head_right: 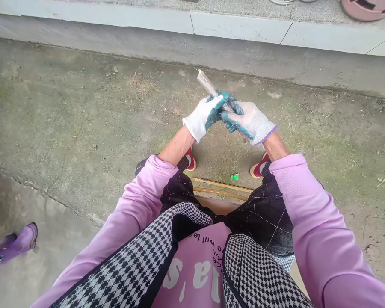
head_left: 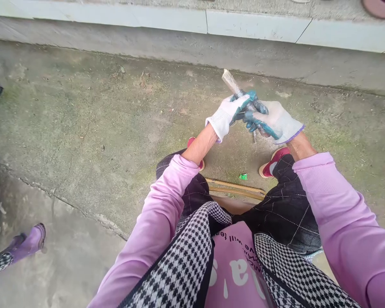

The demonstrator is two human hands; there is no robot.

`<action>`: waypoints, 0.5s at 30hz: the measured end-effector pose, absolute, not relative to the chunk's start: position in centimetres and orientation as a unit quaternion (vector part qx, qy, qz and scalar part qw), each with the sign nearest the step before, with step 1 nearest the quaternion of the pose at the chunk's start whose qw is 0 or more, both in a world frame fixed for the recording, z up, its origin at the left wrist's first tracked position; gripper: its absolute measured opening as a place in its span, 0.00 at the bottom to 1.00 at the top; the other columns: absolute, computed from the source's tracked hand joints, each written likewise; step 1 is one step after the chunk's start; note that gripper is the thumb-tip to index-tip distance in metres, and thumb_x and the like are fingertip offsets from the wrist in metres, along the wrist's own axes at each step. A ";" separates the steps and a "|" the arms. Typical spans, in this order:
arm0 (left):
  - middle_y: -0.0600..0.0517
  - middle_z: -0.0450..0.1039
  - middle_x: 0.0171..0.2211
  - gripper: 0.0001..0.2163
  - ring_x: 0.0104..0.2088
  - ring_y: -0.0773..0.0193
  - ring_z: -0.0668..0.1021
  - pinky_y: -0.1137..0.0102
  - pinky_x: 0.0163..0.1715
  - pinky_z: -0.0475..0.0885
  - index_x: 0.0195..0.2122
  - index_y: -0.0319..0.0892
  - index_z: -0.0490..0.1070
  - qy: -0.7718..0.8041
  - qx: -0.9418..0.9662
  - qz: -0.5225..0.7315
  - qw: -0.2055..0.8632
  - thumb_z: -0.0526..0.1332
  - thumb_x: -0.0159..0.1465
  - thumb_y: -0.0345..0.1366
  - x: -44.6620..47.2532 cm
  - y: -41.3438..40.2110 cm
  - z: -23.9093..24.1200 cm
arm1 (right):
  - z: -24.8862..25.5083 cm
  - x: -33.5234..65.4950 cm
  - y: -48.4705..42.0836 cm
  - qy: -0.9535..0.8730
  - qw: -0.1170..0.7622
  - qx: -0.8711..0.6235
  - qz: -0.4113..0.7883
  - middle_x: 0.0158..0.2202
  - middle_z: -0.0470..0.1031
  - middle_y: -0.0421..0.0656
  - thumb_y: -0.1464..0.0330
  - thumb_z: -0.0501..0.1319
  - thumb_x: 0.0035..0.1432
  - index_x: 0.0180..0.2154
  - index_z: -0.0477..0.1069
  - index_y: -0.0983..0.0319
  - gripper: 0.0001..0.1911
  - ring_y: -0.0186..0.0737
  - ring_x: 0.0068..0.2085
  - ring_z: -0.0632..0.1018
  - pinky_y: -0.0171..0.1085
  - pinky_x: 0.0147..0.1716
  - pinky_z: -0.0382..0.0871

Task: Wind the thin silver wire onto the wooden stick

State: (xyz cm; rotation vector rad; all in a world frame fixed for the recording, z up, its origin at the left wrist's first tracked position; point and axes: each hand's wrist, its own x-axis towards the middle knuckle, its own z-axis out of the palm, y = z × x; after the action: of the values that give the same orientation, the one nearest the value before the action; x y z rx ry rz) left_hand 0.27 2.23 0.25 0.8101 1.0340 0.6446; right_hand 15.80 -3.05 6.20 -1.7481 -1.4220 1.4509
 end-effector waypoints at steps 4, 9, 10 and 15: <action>0.44 0.85 0.43 0.12 0.56 0.50 0.89 0.57 0.61 0.85 0.53 0.39 0.79 0.470 0.371 0.300 0.742 0.68 0.86 0.44 0.1 2.9 1.7 | 5.9 16.2 -2.6 -0.486 0.291 -0.639 0.521 0.34 0.81 0.43 0.51 0.73 0.73 0.34 0.74 0.54 0.20 0.46 0.37 0.84 0.44 0.42 0.87; 0.45 0.86 0.42 0.09 0.53 0.55 0.87 0.56 0.64 0.84 0.50 0.41 0.77 0.477 0.336 0.321 0.746 0.60 0.87 0.36 -0.1 3.3 2.1 | 4.1 16.2 -2.2 -0.466 0.308 -0.657 0.506 0.34 0.81 0.42 0.41 0.75 0.68 0.36 0.76 0.53 0.25 0.51 0.43 0.86 0.47 0.45 0.89; 0.45 0.86 0.43 0.09 0.54 0.55 0.87 0.57 0.64 0.84 0.52 0.40 0.77 0.484 0.338 0.323 0.740 0.60 0.88 0.36 -0.1 3.5 2.0 | 3.8 16.1 -2.1 -0.467 0.308 -0.655 0.507 0.34 0.81 0.43 0.41 0.76 0.68 0.36 0.77 0.53 0.25 0.50 0.43 0.86 0.47 0.44 0.89; 0.41 0.87 0.54 0.10 0.59 0.53 0.90 0.60 0.61 0.86 0.61 0.40 0.76 0.511 0.327 0.329 0.724 0.64 0.88 0.41 -0.6 3.8 1.5 | 2.6 15.6 -2.2 -0.493 0.311 -0.624 0.520 0.33 0.82 0.42 0.46 0.78 0.65 0.37 0.81 0.56 0.21 0.48 0.38 0.85 0.45 0.40 0.87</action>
State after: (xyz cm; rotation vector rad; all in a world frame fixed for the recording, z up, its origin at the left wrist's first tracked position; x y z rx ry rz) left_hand -0.57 3.75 1.48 0.7210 1.1286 0.7251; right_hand 15.61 -2.18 2.57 -1.6478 -1.3008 1.3724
